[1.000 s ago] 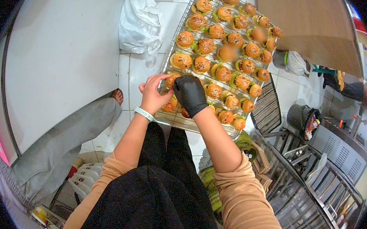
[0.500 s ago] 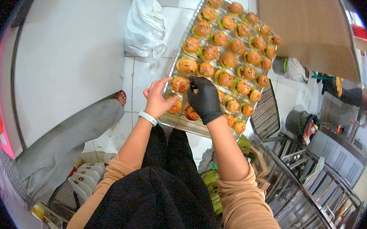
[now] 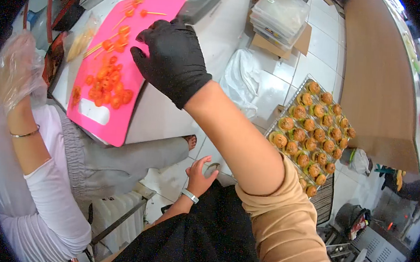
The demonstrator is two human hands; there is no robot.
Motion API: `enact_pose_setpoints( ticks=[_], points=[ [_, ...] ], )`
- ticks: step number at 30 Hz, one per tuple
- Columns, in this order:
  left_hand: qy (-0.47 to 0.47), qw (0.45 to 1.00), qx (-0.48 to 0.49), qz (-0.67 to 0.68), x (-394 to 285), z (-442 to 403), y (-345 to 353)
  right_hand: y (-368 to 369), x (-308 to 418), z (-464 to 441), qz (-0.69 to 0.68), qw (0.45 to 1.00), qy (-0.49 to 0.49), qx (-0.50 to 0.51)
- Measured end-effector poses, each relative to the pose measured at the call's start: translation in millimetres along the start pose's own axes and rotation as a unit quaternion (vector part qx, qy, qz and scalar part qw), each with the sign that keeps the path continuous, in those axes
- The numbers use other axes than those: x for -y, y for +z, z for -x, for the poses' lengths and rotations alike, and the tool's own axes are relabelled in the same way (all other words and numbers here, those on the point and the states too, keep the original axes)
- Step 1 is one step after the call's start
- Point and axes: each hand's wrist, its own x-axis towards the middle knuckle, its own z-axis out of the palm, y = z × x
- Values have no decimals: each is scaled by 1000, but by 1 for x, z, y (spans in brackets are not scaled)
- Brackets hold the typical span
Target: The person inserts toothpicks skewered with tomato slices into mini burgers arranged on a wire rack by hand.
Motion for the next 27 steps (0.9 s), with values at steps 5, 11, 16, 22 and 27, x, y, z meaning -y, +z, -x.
enact_pose_setpoints(
  ticks=[5, 11, 16, 22, 27],
  points=[
    [-5, 998, -59, 29, 12, -3, -14, 14, 14, -16, 42, 997, 63, 23],
    [-7, 997, -60, 50, 3, -9, -14, 33, 18, -24, 39, 993, 112, 21],
    [0, 998, -40, 39, -15, -14, -15, 33, 16, -29, 28, 987, 152, 44],
    [69, 986, -98, 116, -44, -27, -33, 31, 16, -29, 24, 987, 136, 82],
    [52, 938, -118, 321, -97, -41, -79, 18, 16, -14, -12, 996, 61, -67]
  ],
)
